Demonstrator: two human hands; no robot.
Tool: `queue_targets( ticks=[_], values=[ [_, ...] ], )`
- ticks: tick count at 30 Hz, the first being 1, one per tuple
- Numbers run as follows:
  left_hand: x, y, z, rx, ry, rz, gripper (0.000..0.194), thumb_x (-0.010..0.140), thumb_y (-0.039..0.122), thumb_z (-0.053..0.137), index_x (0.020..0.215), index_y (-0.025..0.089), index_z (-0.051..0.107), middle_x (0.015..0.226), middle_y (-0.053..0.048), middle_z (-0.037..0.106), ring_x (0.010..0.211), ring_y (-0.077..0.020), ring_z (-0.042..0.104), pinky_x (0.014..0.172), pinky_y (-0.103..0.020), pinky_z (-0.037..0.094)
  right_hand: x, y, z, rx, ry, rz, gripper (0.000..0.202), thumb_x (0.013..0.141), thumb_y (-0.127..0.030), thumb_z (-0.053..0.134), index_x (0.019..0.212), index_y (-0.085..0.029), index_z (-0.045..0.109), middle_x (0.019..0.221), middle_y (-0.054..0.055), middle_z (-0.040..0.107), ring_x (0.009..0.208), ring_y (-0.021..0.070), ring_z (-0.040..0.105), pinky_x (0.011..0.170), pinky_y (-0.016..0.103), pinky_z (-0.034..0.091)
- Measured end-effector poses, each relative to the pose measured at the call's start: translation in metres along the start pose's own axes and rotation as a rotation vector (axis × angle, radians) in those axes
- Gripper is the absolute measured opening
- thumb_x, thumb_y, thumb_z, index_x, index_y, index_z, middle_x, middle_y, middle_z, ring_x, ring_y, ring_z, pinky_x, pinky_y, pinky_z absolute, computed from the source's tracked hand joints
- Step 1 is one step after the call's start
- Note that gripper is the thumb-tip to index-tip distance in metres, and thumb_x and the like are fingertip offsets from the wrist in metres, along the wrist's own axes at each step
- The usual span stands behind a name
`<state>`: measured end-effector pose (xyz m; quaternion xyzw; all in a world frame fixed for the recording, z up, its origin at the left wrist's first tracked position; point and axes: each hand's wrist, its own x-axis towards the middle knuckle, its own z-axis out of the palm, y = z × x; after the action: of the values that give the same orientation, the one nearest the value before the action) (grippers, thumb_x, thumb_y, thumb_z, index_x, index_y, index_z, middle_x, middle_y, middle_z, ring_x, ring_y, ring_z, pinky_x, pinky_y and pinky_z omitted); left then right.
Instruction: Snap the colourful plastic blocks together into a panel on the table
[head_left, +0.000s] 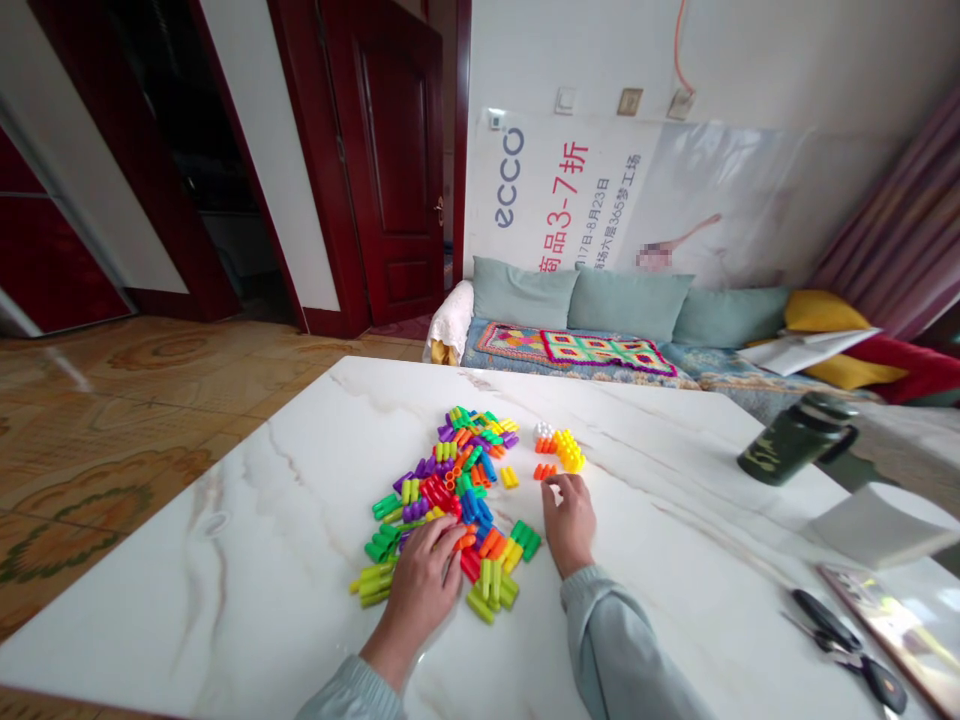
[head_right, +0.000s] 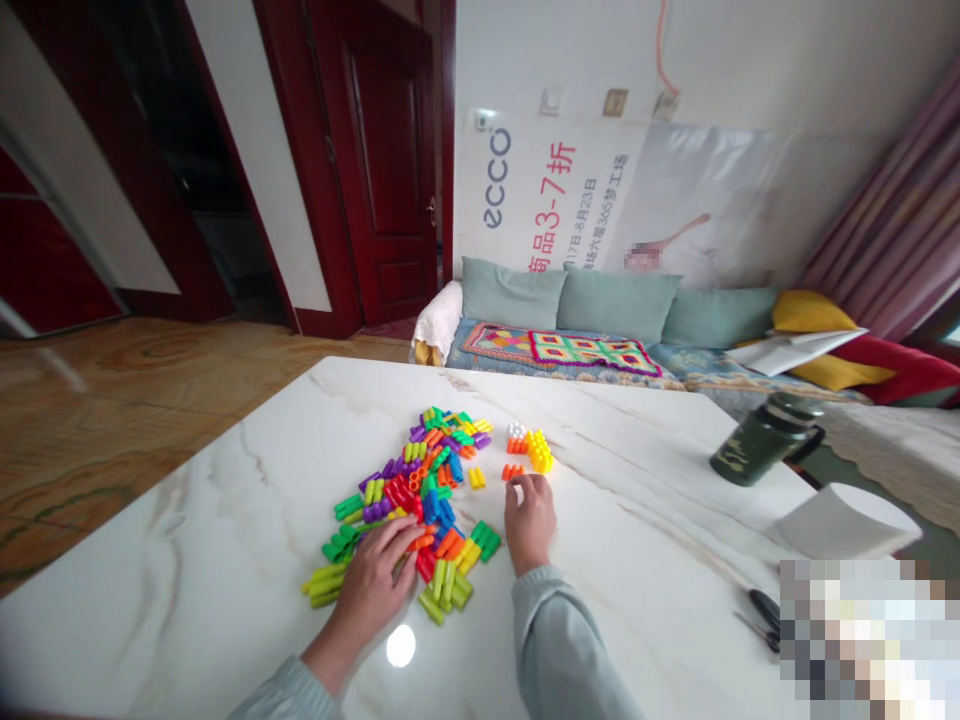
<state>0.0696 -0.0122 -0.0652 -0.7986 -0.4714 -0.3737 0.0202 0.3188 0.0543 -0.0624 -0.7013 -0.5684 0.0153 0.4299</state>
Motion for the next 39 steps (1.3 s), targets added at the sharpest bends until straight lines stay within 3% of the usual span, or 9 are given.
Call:
queue_targets(
  ticks=[4, 8, 12, 16, 19, 25, 31, 39],
  values=[
    [-0.001, 0.000, 0.000, 0.008, 0.005, 0.004, 0.037, 0.083, 0.011, 0.051, 0.115, 0.022, 0.065, 0.114, -0.008, 0.066, 0.107, -0.0240, 0.062, 0.093, -0.040, 0.052, -0.016, -0.017, -0.007, -0.255, -0.095, -0.093, 0.026, 0.090, -0.038, 0.056, 0.106, -0.031, 0.074, 0.126, 0.010, 0.056, 0.110, 0.0275, 0.051, 0.085, 0.039, 0.040],
    [-0.001, 0.000, 0.000, 0.009, 0.006, 0.006, 0.038, 0.083, 0.010, 0.051, 0.115, 0.023, 0.066, 0.114, -0.008, 0.066, 0.106, -0.0237, 0.062, 0.093, -0.040, 0.052, -0.018, -0.024, -0.008, -0.377, -0.142, -0.057, 0.031, 0.092, -0.044, 0.054, 0.116, -0.035, 0.071, 0.135, 0.011, 0.050, 0.114, 0.0297, 0.050, 0.085, 0.040, 0.039],
    [0.001, 0.001, -0.001, 0.004, 0.011, 0.004, 0.037, 0.083, 0.010, 0.050, 0.114, 0.023, 0.066, 0.113, -0.008, 0.066, 0.105, -0.0239, 0.063, 0.091, -0.041, 0.053, -0.013, -0.022, -0.008, -0.343, -0.153, -0.051, 0.031, 0.093, -0.042, 0.053, 0.117, -0.031, 0.070, 0.128, 0.010, 0.055, 0.108, 0.0265, 0.053, 0.086, 0.037, 0.042],
    [0.001, 0.002, -0.001, -0.001, 0.017, 0.007, 0.035, 0.084, 0.011, 0.049, 0.113, 0.022, 0.066, 0.112, -0.009, 0.066, 0.104, -0.0239, 0.063, 0.091, -0.041, 0.053, 0.005, -0.023, -0.008, -0.334, -0.186, -0.123, 0.032, 0.097, -0.027, 0.046, 0.117, -0.018, 0.068, 0.123, 0.010, 0.059, 0.109, 0.0225, 0.053, 0.093, 0.031, 0.041],
    [0.001, 0.001, 0.000, 0.004, 0.011, 0.013, 0.036, 0.083, 0.011, 0.049, 0.113, 0.022, 0.066, 0.111, -0.009, 0.066, 0.103, -0.0236, 0.063, 0.090, -0.040, 0.053, 0.024, -0.025, -0.002, -0.360, -0.235, -0.164, 0.032, 0.094, -0.017, 0.046, 0.118, -0.016, 0.067, 0.122, 0.010, 0.062, 0.110, 0.0212, 0.052, 0.097, 0.028, 0.039],
    [0.000, 0.001, 0.001, 0.021, 0.031, 0.004, 0.036, 0.084, 0.011, 0.048, 0.112, 0.022, 0.067, 0.111, -0.009, 0.066, 0.102, -0.0232, 0.063, 0.090, -0.039, 0.053, 0.049, -0.031, 0.017, -0.421, -0.319, -0.151, 0.025, 0.085, -0.024, 0.063, 0.106, -0.013, 0.070, 0.109, 0.015, 0.064, 0.101, 0.0263, 0.058, 0.085, 0.032, 0.044],
    [0.001, 0.003, -0.001, 0.013, 0.027, -0.007, 0.035, 0.085, 0.012, 0.048, 0.113, 0.022, 0.067, 0.112, -0.009, 0.066, 0.103, -0.0239, 0.063, 0.091, -0.041, 0.053, 0.057, -0.032, 0.021, -0.414, -0.349, -0.086, 0.015, 0.082, -0.010, 0.058, 0.089, -0.010, 0.072, 0.100, 0.019, 0.067, 0.091, 0.0271, 0.063, 0.076, 0.033, 0.045],
    [0.000, 0.001, 0.000, -0.001, 0.022, 0.007, 0.037, 0.082, 0.009, 0.049, 0.111, 0.021, 0.067, 0.111, -0.009, 0.066, 0.102, -0.0240, 0.063, 0.090, -0.041, 0.054, 0.047, -0.003, 0.006, -0.198, -0.233, -0.001, 0.035, 0.090, -0.022, 0.040, 0.109, -0.015, 0.069, 0.096, 0.008, 0.073, 0.084, 0.0181, 0.067, 0.071, 0.025, 0.047]
  ],
)
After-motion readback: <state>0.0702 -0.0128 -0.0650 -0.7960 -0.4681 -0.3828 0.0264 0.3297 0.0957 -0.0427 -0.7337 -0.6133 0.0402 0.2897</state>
